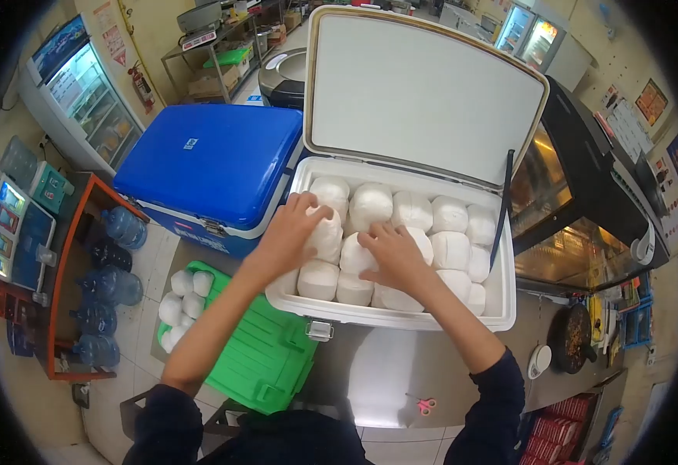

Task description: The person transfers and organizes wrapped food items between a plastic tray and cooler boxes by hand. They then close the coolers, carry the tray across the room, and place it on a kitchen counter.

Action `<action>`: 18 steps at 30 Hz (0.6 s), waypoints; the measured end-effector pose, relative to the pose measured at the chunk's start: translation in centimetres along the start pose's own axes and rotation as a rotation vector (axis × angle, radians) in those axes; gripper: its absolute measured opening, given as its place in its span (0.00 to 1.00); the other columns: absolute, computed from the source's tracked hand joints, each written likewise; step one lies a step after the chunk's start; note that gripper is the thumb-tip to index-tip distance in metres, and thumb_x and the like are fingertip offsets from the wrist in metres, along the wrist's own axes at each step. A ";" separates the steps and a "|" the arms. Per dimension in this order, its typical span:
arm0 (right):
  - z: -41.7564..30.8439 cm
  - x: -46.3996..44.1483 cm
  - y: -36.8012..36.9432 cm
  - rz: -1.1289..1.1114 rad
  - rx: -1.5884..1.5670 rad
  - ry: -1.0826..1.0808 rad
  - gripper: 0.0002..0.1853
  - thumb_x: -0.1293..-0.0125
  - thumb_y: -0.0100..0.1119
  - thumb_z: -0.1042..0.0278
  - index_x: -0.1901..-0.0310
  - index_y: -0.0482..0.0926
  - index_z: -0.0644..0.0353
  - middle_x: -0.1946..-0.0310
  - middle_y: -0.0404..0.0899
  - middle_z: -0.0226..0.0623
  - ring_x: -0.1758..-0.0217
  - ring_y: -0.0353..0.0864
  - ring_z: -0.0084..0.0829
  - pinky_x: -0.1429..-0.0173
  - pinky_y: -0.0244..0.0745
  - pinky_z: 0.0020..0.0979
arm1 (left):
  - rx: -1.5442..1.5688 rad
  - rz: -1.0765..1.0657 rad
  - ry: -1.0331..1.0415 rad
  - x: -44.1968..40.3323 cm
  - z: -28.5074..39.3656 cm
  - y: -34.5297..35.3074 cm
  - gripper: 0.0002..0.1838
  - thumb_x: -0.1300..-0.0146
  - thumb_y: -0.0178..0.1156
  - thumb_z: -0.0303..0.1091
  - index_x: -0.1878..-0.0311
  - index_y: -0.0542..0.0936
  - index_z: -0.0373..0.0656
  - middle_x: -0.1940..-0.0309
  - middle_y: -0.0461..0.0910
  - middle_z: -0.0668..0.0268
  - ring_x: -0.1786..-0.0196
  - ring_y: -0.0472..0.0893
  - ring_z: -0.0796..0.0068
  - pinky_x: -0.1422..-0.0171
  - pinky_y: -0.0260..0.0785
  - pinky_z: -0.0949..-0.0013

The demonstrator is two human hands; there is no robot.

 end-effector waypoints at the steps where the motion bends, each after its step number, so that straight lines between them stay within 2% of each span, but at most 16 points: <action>1: 0.2 -0.6 1.0 0.001 -0.007 0.021 0.28 0.48 0.79 0.58 0.49 0.75 0.55 0.49 0.75 0.41 0.44 0.78 0.44 0.42 0.76 0.42 | 0.101 -0.130 -0.045 0.0 -1.6 0.8 0.35 0.60 0.79 0.23 0.46 0.75 0.48 0.47 0.71 0.60 0.40 0.74 0.55 0.41 0.72 0.55; 2: 0.1 -1.2 1.5 -0.001 -0.016 0.037 0.28 0.48 0.78 0.59 0.48 0.75 0.57 0.47 0.75 0.43 0.43 0.78 0.47 0.42 0.76 0.44 | 0.202 -0.258 -0.097 0.0 -2.8 1.4 0.35 0.60 0.79 0.23 0.46 0.75 0.49 0.48 0.71 0.60 0.41 0.75 0.55 0.43 0.73 0.56; 3: -0.1 -1.7 1.7 -0.005 -0.020 0.024 0.28 0.48 0.78 0.59 0.48 0.75 0.57 0.47 0.75 0.43 0.43 0.78 0.47 0.42 0.76 0.44 | 0.237 -0.232 -0.066 -0.1 -3.3 1.5 0.35 0.60 0.79 0.24 0.46 0.75 0.49 0.49 0.71 0.60 0.42 0.76 0.56 0.44 0.75 0.57; 5: 0.5 -2.1 1.9 0.027 -0.167 0.130 0.28 0.45 0.76 0.64 0.46 0.73 0.62 0.44 0.75 0.48 0.42 0.78 0.52 0.40 0.75 0.47 | 0.214 -0.226 -0.079 -0.2 -3.4 1.6 0.35 0.60 0.79 0.24 0.46 0.75 0.49 0.50 0.71 0.60 0.43 0.76 0.55 0.44 0.75 0.57; 7: 0.4 -1.3 2.3 0.010 -0.127 0.153 0.26 0.43 0.74 0.67 0.46 0.73 0.65 0.42 0.74 0.50 0.41 0.78 0.54 0.39 0.75 0.47 | 0.203 -0.207 -0.066 0.2 -3.0 2.0 0.35 0.61 0.79 0.24 0.46 0.75 0.48 0.48 0.71 0.58 0.43 0.76 0.53 0.44 0.76 0.56; 9: -1.6 -1.1 2.0 0.073 -0.109 0.181 0.23 0.41 0.71 0.71 0.46 0.74 0.67 0.42 0.75 0.52 0.42 0.77 0.56 0.39 0.75 0.47 | 0.320 -0.163 -0.062 1.9 -3.1 1.2 0.38 0.58 0.79 0.28 0.40 0.75 0.46 0.45 0.72 0.52 0.40 0.75 0.48 0.35 0.71 0.53; 10: -3.9 -0.5 0.6 0.129 -0.137 0.187 0.22 0.41 0.71 0.73 0.47 0.75 0.68 0.44 0.75 0.52 0.42 0.78 0.55 0.40 0.76 0.46 | 0.386 0.003 0.000 3.5 -2.8 -0.8 0.34 0.52 0.78 0.32 0.40 0.76 0.45 0.44 0.73 0.52 0.38 0.74 0.49 0.32 0.68 0.54; 11: -6.9 -0.3 -0.9 0.172 -0.146 0.130 0.23 0.41 0.70 0.75 0.45 0.75 0.67 0.45 0.76 0.51 0.43 0.78 0.55 0.44 0.78 0.47 | 0.452 0.050 -0.073 5.1 -2.9 -3.0 0.31 0.46 0.76 0.37 0.39 0.76 0.44 0.42 0.74 0.53 0.36 0.73 0.49 0.31 0.68 0.54; 12: -9.9 0.4 -2.2 0.232 -0.204 0.127 0.18 0.40 0.70 0.75 0.49 0.78 0.66 0.49 0.78 0.50 0.50 0.81 0.54 0.49 0.77 0.46 | 0.535 0.121 -0.180 7.7 -3.6 -4.5 0.30 0.42 0.73 0.38 0.38 0.74 0.44 0.42 0.75 0.55 0.35 0.73 0.52 0.32 0.69 0.55; 13: -12.8 1.2 -2.7 0.268 -0.275 0.120 0.10 0.39 0.69 0.75 0.57 0.81 0.66 0.58 0.81 0.46 0.58 0.82 0.50 0.55 0.77 0.43 | 0.624 0.149 -0.370 11.5 -5.3 -5.4 0.30 0.42 0.73 0.38 0.38 0.74 0.44 0.42 0.75 0.56 0.35 0.73 0.53 0.33 0.68 0.55; 14: -14.8 2.5 -1.4 0.224 -0.442 0.078 0.06 0.39 0.69 0.76 0.61 0.82 0.65 0.61 0.82 0.44 0.61 0.82 0.48 0.57 0.77 0.41 | 0.725 0.185 -0.545 15.9 -7.3 -6.0 0.30 0.42 0.73 0.38 0.38 0.75 0.43 0.42 0.76 0.56 0.35 0.73 0.54 0.33 0.68 0.56; 16: -18.7 3.2 0.5 0.167 -0.658 0.018 0.03 0.39 0.70 0.76 0.67 0.84 0.64 0.66 0.83 0.42 0.65 0.83 0.43 0.59 0.78 0.37 | 0.276 0.346 -0.697 26.3 -13.6 -5.3 0.31 0.44 0.73 0.38 0.38 0.75 0.42 0.41 0.76 0.55 0.35 0.73 0.53 0.32 0.66 0.53; 17: -21.0 3.1 1.4 0.149 -0.716 -0.003 0.04 0.38 0.70 0.76 0.69 0.84 0.64 0.67 0.83 0.41 0.66 0.83 0.41 0.61 0.78 0.36 | 0.006 0.332 -0.805 32.7 -18.2 -4.0 0.38 0.49 0.76 0.41 0.35 0.73 0.41 0.41 0.76 0.52 0.35 0.72 0.48 0.30 0.63 0.49; 18: -21.7 3.2 2.6 0.122 -0.773 0.004 0.04 0.38 0.70 0.75 0.68 0.84 0.64 0.67 0.83 0.41 0.66 0.83 0.40 0.61 0.78 0.35 | -0.223 0.312 -0.859 38.2 -21.6 -3.0 0.45 0.55 0.77 0.48 0.33 0.72 0.41 0.40 0.76 0.49 0.35 0.73 0.46 0.29 0.63 0.48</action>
Point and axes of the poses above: each hand's wrist, its own x-axis away from the middle knuckle, its own y-axis out of the palm, z = x × y, the point moved 5 cm from there along -x, towards the middle knuckle
